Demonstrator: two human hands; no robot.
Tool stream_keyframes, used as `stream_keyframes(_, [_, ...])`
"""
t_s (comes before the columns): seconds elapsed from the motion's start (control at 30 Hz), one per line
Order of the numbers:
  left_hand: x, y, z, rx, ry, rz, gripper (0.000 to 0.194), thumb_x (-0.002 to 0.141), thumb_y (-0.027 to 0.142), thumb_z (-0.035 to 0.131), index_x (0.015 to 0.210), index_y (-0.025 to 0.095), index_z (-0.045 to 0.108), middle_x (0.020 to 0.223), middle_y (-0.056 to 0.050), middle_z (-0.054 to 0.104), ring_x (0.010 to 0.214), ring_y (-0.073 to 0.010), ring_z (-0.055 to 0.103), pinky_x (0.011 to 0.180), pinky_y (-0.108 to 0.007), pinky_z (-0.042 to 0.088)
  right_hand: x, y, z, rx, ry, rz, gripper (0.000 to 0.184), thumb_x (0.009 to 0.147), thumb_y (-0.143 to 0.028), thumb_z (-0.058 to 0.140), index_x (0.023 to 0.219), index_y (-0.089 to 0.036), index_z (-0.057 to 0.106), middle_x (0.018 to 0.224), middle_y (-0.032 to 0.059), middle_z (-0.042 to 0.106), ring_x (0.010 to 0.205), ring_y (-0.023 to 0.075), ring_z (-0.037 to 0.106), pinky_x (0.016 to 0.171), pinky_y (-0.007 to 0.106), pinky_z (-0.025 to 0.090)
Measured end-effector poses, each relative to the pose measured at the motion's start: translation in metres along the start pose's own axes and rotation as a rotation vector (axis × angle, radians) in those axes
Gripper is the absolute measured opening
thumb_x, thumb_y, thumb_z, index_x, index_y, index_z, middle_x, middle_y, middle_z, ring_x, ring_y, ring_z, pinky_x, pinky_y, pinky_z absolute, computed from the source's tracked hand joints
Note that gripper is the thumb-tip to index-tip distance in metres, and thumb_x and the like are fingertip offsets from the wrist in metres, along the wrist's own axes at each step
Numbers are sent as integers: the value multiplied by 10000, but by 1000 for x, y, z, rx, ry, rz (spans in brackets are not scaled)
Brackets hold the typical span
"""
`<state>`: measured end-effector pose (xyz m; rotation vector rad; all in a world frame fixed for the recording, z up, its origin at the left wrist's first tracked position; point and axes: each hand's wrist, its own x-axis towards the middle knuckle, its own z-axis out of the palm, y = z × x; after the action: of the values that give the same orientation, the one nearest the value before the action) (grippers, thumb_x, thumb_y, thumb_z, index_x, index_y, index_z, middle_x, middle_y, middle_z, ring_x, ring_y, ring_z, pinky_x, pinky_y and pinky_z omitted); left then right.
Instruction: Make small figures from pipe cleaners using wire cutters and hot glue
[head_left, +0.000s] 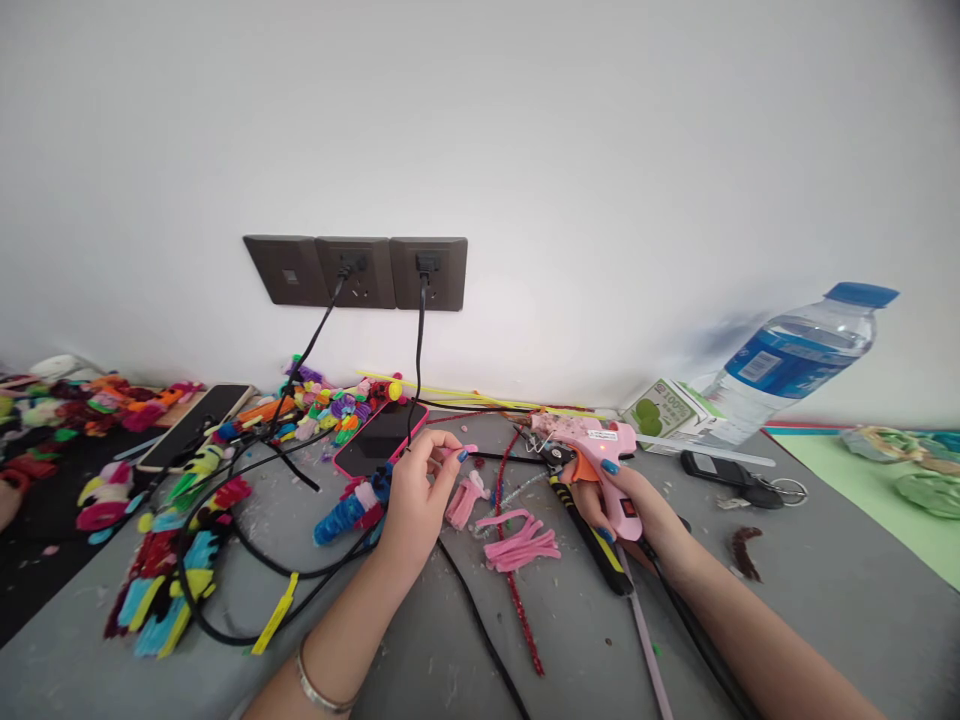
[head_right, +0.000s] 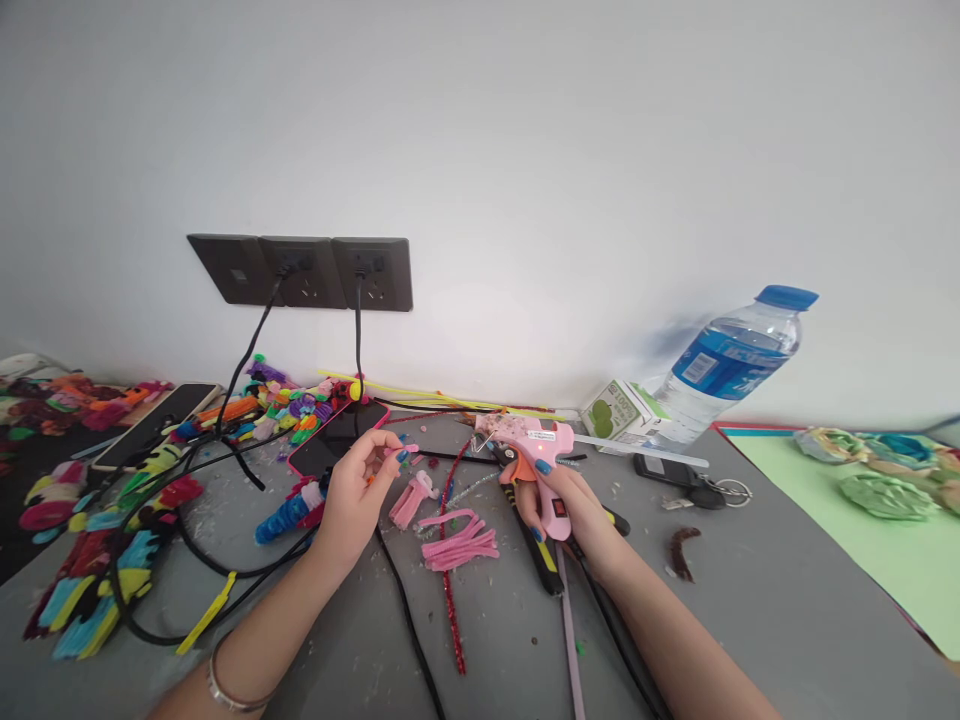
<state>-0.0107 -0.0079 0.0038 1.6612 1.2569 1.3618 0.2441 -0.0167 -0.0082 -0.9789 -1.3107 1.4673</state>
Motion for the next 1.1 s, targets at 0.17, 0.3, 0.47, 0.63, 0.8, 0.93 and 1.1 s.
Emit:
stream_keyframes(0.17, [0, 0, 0, 1, 5, -2, 86, 895, 241, 517, 896, 195, 590, 880, -38, 655, 720, -136, 585, 640, -234, 452, 0, 0, 0, -8, 7, 4, 467, 910, -623, 461, 810, -200, 633, 397, -16, 467, 397, 145, 355, 450, 301, 291])
stream_keyframes(0.3, [1, 0, 0, 0, 1, 0, 80, 893, 232, 512, 893, 197, 584, 881, -38, 656, 722, -136, 587, 632, -232, 450, 0, 0, 1, -24, 11, 13, 477, 910, -633, 450, 768, -210, 621, 399, -13, 458, 404, 151, 345, 461, 311, 285])
stream_keyframes(0.47, [1, 1, 0, 0, -4, -2, 78, 891, 219, 503, 892, 197, 578, 877, -36, 652, 721, -135, 587, 629, -231, 446, 0, 2, 0, -26, -5, -5, 520, 934, -606, 421, 687, -199, 630, 394, 1, 451, 407, 139, 334, 463, 303, 290])
stream_keyframes(0.63, [0, 0, 0, 0, -3, 5, 85, 894, 217, 498, 896, 195, 580, 880, -35, 651, 718, -133, 584, 635, -232, 448, 1, 2, -2, -36, -30, -33, 574, 963, -569, 391, 582, -199, 609, 408, 18, 462, 431, 139, 367, 492, 303, 337])
stream_keyframes(0.8, [0, -2, 1, -4, -6, 0, 85, 895, 207, 500, 895, 192, 583, 885, -38, 651, 725, -133, 588, 639, -231, 453, 0, 2, 0, -3, -12, -28, 493, 938, -588, 440, 708, -199, 636, 402, -2, 464, 408, 140, 360, 458, 300, 322])
stream_keyframes(0.93, [0, -5, 3, -23, -31, 0, 87, 900, 211, 501, 894, 190, 585, 892, -41, 655, 722, -134, 592, 640, -232, 464, -5, 0, 2, 2, 63, -53, 464, 918, -601, 466, 851, -182, 655, 408, -4, 490, 401, 146, 375, 448, 299, 306])
stream_keyframes(1.1, [3, -8, 3, -16, -19, 22, 100, 888, 230, 513, 908, 186, 600, 854, -36, 650, 694, -134, 578, 646, -240, 470, -24, -21, 4, -9, 140, -86, 450, 893, -624, 471, 819, -206, 621, 401, -5, 458, 405, 151, 341, 461, 319, 257])
